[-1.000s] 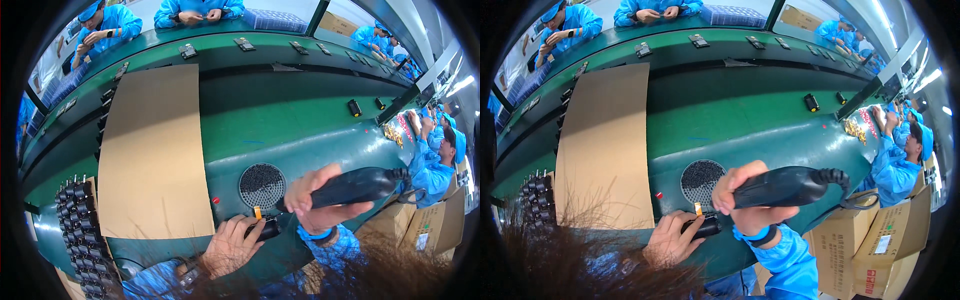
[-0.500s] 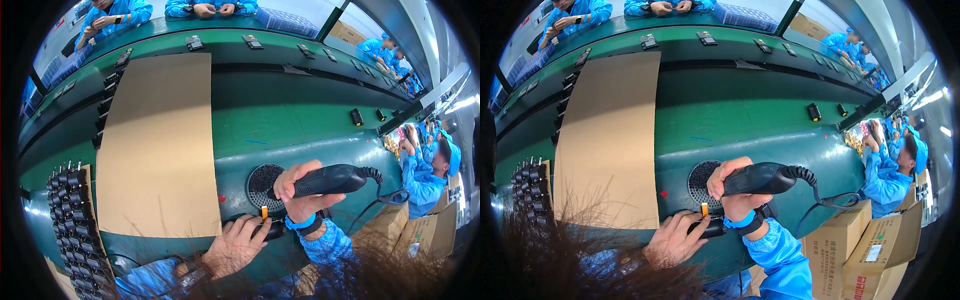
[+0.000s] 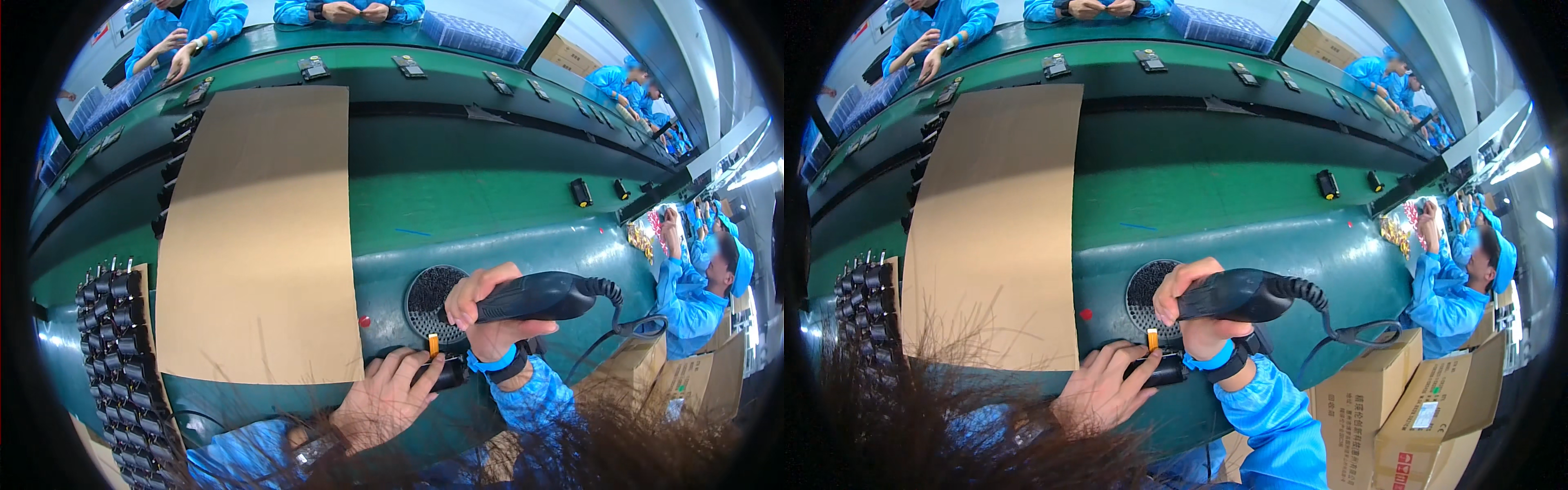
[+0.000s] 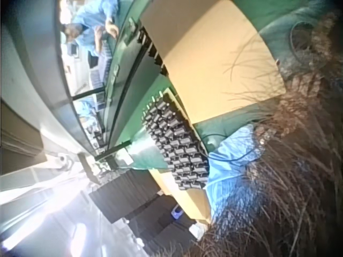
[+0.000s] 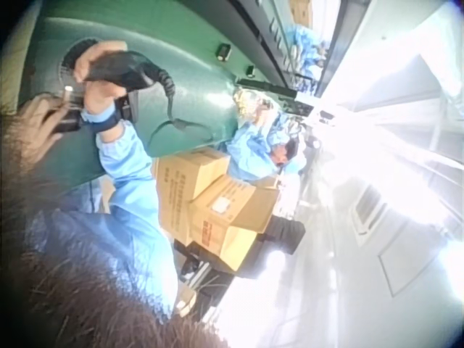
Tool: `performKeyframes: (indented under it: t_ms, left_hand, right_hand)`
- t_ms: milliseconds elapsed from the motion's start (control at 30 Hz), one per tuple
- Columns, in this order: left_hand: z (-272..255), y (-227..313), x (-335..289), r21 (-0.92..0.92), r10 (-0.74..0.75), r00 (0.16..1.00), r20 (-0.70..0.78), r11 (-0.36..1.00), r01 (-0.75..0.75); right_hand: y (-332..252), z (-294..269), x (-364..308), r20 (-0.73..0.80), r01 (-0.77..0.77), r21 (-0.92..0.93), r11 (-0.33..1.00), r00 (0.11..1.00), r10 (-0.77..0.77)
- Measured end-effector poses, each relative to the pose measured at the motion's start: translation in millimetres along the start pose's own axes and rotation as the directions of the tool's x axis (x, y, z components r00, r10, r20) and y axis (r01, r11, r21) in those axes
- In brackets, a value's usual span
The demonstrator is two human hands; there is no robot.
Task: Assembling small electrical components using an electric screwdriver and packing them into a box on a production line.
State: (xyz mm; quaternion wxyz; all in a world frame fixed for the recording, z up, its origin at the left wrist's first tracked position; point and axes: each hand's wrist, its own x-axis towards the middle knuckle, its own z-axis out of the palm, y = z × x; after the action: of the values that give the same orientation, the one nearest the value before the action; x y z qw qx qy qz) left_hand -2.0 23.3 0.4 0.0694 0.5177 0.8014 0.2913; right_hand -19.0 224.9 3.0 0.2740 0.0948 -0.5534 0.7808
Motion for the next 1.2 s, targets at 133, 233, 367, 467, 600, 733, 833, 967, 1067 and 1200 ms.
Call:
performKeyframes:
  t_ms: [133,233,367,467,600,733,833,967,1067,1200]
  left_hand:
    - [1.3,-3.6,0.9,0.019,0.006,1.000,0.022,1.000,-0.006]
    - [3.7,-8.9,-0.9,0.000,0.015,1.000,0.003,1.000,-0.015]
    - [-0.3,-1.7,-1.9,-0.028,-0.014,0.999,-0.050,1.000,0.013]
    - [0.5,-3.1,-0.5,-0.045,-0.007,0.999,-0.051,0.999,0.005]
    - [0.6,-4.1,-0.5,-0.060,-0.003,0.999,-0.044,0.998,0.000]
    - [-1.7,-5.1,-0.8,-0.066,-0.006,0.999,-0.035,0.998,0.004]
    - [0.0,-5.4,-1.1,-0.069,-0.005,0.999,-0.034,0.998,0.003]
    - [-0.7,-4.5,-1.2,-0.074,-0.020,0.999,-0.027,0.997,0.018]
    - [-1.7,-3.8,-1.3,-0.076,-0.025,0.999,-0.030,0.997,0.022]
    - [-4.8,-3.2,-0.5,-0.064,-0.027,0.999,-0.030,0.998,0.025]
  right_hand:
    - [3.4,-3.2,0.4,0.054,0.007,-0.011,1.000,0.999,-0.006]
    - [-9.9,-0.8,7.2,-0.011,0.026,0.089,0.996,1.000,-0.026]
    - [-58.5,2.1,8.4,-0.021,0.113,0.249,0.962,0.994,-0.111]
    - [-68.0,-1.3,-17.8,0.041,0.069,0.285,0.956,0.996,-0.084]
    - [-58.4,-2.9,-34.5,0.138,0.085,0.293,0.952,0.982,-0.130]
    - [-51.2,-4.4,-43.0,0.156,0.030,0.251,0.968,0.985,-0.070]
    - [-47.5,-6.3,-47.0,0.116,0.021,0.270,0.963,0.992,-0.054]
    - [-46.3,-1.8,-46.7,0.098,0.008,0.275,0.961,0.995,-0.036]
    - [-45.2,-3.6,-43.2,0.162,0.001,0.248,0.969,0.986,-0.042]
    - [-41.0,-6.3,-44.3,0.207,0.022,0.189,0.982,0.976,-0.062]
